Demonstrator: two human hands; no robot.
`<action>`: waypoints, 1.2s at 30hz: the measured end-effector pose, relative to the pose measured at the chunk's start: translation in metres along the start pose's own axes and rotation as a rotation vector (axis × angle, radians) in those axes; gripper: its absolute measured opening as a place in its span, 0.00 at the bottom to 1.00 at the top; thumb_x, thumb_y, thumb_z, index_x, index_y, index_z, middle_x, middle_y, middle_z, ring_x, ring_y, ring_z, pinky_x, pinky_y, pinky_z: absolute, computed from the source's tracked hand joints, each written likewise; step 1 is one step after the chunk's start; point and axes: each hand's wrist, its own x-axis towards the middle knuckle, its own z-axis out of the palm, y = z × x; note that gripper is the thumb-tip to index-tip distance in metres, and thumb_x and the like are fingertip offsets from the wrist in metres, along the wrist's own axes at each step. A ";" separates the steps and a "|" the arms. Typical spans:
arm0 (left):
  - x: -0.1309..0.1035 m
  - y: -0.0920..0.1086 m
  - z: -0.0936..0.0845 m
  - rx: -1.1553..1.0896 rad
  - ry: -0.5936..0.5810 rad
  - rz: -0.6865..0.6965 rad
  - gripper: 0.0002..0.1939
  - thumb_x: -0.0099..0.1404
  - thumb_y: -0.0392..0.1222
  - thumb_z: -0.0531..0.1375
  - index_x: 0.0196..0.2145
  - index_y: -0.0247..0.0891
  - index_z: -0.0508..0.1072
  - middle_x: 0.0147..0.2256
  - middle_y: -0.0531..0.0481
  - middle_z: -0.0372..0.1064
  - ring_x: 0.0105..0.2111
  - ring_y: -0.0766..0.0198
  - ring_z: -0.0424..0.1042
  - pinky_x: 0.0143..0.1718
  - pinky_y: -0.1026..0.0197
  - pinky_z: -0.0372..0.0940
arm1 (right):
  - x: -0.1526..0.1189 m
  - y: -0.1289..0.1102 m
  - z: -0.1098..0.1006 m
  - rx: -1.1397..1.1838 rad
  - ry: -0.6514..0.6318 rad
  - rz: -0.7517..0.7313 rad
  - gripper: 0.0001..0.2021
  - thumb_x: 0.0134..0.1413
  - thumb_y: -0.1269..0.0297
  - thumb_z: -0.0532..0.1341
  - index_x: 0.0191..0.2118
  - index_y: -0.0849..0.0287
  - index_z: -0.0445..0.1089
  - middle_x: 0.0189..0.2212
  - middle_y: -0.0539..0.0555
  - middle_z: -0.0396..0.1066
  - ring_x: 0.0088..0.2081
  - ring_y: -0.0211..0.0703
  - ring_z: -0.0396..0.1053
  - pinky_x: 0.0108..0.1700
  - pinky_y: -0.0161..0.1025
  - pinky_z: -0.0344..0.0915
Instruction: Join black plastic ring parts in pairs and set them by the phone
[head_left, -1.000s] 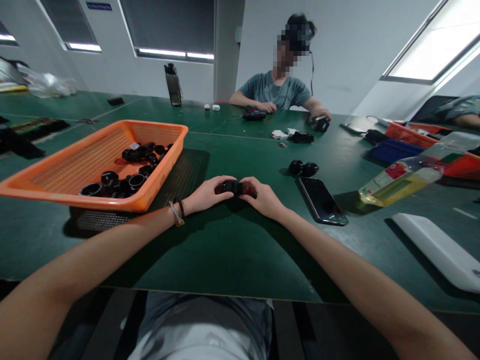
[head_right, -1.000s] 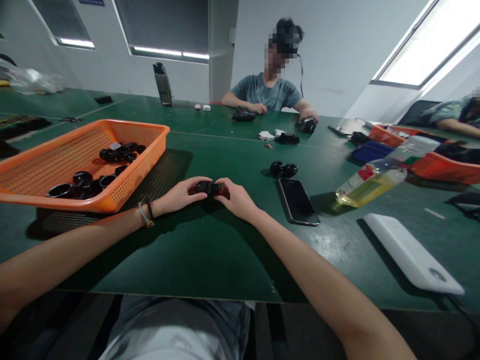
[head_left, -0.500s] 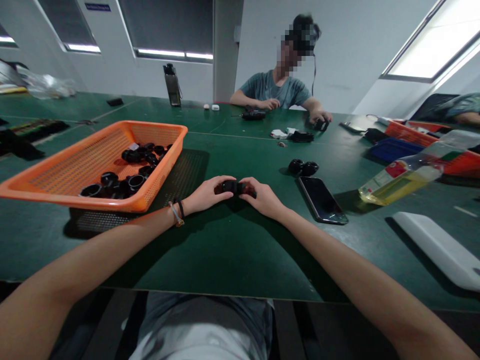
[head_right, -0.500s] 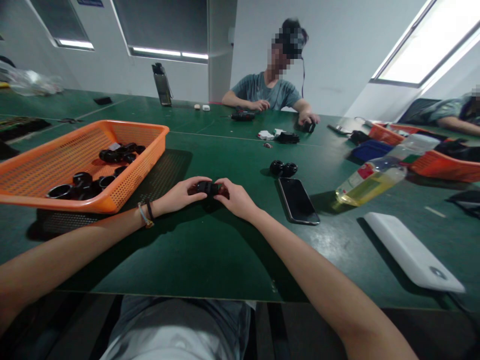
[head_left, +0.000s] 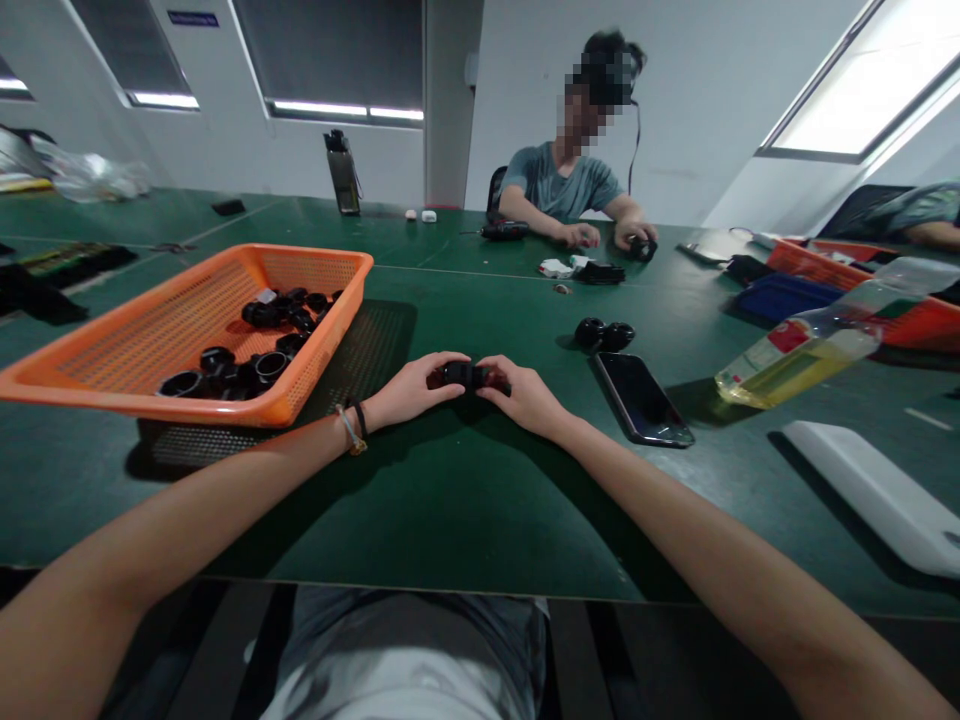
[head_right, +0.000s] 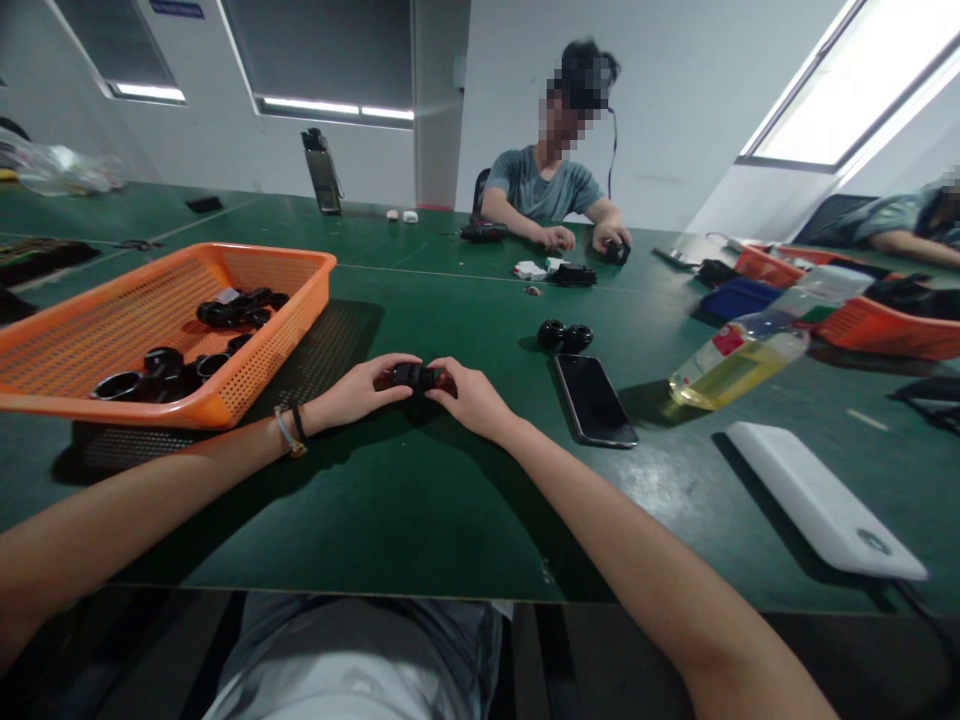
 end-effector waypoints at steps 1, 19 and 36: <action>0.000 0.000 0.000 -0.002 0.000 0.000 0.22 0.57 0.43 0.58 0.50 0.37 0.66 0.46 0.44 0.67 0.40 0.61 0.68 0.42 0.57 0.64 | 0.000 0.000 0.000 -0.001 0.002 -0.002 0.13 0.49 0.73 0.59 0.43 0.59 0.63 0.29 0.50 0.71 0.31 0.39 0.69 0.37 0.39 0.64; 0.001 0.000 0.001 -0.024 0.001 0.012 0.22 0.57 0.43 0.58 0.49 0.37 0.66 0.45 0.45 0.67 0.40 0.61 0.69 0.43 0.57 0.65 | -0.002 0.002 0.000 0.011 0.044 -0.033 0.15 0.47 0.73 0.60 0.43 0.58 0.62 0.28 0.49 0.69 0.30 0.39 0.69 0.38 0.40 0.65; 0.000 0.000 0.002 -0.025 0.007 0.009 0.22 0.57 0.43 0.58 0.49 0.37 0.66 0.46 0.44 0.67 0.40 0.60 0.69 0.43 0.58 0.65 | -0.001 0.002 0.000 -0.013 0.020 -0.001 0.13 0.49 0.72 0.60 0.42 0.58 0.63 0.29 0.50 0.71 0.31 0.40 0.69 0.37 0.40 0.65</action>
